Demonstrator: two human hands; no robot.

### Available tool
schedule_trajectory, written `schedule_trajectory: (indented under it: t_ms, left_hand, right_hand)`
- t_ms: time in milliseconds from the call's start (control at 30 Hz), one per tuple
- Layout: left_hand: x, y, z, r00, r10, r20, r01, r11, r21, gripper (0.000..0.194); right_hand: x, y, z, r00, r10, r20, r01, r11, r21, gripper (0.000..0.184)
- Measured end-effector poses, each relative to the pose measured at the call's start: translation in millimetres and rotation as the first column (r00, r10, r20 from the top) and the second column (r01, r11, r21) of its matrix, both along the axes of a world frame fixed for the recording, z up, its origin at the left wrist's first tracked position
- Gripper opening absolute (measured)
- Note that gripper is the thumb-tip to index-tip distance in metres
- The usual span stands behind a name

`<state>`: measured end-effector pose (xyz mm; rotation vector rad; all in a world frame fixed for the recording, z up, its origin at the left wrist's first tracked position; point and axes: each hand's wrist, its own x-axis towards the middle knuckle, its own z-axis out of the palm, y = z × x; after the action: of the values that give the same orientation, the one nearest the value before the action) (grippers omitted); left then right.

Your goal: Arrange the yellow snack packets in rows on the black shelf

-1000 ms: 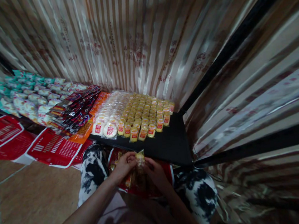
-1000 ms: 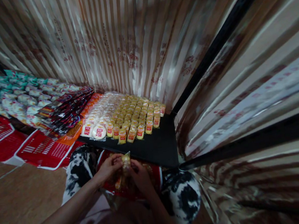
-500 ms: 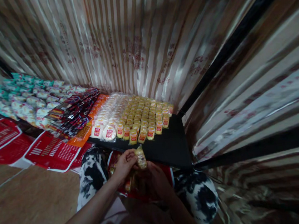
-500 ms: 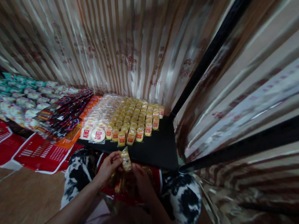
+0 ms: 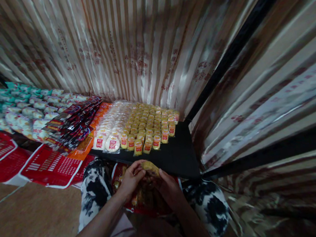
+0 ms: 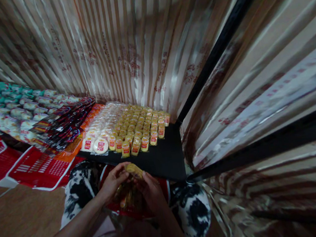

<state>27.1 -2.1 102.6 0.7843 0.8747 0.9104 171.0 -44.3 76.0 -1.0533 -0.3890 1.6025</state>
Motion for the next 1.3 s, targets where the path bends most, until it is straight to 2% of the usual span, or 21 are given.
schedule_trajectory:
  t_ms: [100, 200, 367, 533, 600, 700, 800, 900, 1067, 1133, 1200, 1300]
  left_hand:
    - [0.5, 0.6, 2.2, 1.000, 0.028, -0.004, -0.028, 0.998, -0.062, 0.046]
    - [1.2, 1.0, 1.7, 0.997, 0.049, 0.056, -0.041, 0.989, -0.143, 0.041]
    - [0.4, 0.8, -2.0, 0.986, 0.042, 0.158, -0.012, 0.983, -0.184, 0.039]
    - [3.8, -0.4, 1.7, 0.978, 0.104, 0.183, -0.078, 0.987, -0.143, 0.034]
    - [7.1, -0.5, 2.7, 0.986, 0.089, 0.143, -0.074, 0.991, -0.110, 0.037]
    - [12.3, 0.9, 1.1, 0.998, 0.067, -0.016, -0.068, 0.994, -0.080, 0.042]
    - [15.7, 4.1, -2.3, 0.979, 0.052, -0.199, -0.055, 0.998, -0.010, 0.041]
    - [18.4, 7.1, -3.5, 0.951, 0.021, -0.308, 0.003, 0.997, 0.076, 0.037]
    - [31.1, 14.1, -2.5, 0.951, -0.034, -0.309, 0.084, 0.985, 0.148, 0.037]
    - [39.9, 18.5, -3.5, 0.950, -0.033, -0.309, 0.084, 0.985, 0.153, 0.041]
    - [49.8, 22.4, -5.0, 0.960, -0.026, -0.279, 0.073, 0.984, 0.161, 0.045]
    - [64.4, 24.5, -7.4, 0.976, 0.013, -0.215, 0.025, 0.984, 0.175, 0.049]
  right_hand:
    - [0.3, -0.2, 0.8, 0.980, -0.038, 0.194, 0.019, 0.995, 0.098, 0.037]
    - [0.1, -1.5, 1.6, 0.950, -0.063, 0.306, 0.015, 0.987, 0.157, 0.046]
    - [2.6, -2.4, 2.6, 0.948, -0.070, 0.310, -0.001, 0.975, 0.224, 0.050]
    - [2.9, -2.5, 1.1, 0.932, -0.068, 0.356, -0.006, 0.979, 0.202, 0.055]
    - [2.7, -2.1, -2.1, 0.882, -0.062, 0.467, -0.036, 0.980, 0.198, 0.055]
    - [3.0, -1.2, -7.5, 0.736, -0.111, 0.668, -0.065, 0.970, 0.233, 0.045]
    - [5.4, 0.1, -8.7, 0.646, -0.129, 0.752, -0.104, 0.962, 0.254, 0.036]
    - [11.2, 2.1, -6.2, 0.653, -0.077, 0.754, -0.144, 0.964, 0.223, 0.032]
    - [24.6, 7.7, -5.4, 0.708, -0.087, 0.701, -0.096, 0.971, 0.217, 0.048]
    - [30.5, 11.7, -8.3, 0.740, -0.097, 0.665, -0.077, 0.971, 0.227, 0.047]
    - [37.5, 18.0, -12.2, 0.761, -0.126, 0.636, -0.023, 0.975, 0.221, 0.045]
    - [50.3, 32.6, -17.2, 0.763, -0.238, 0.601, 0.128, 0.967, 0.220, 0.046]
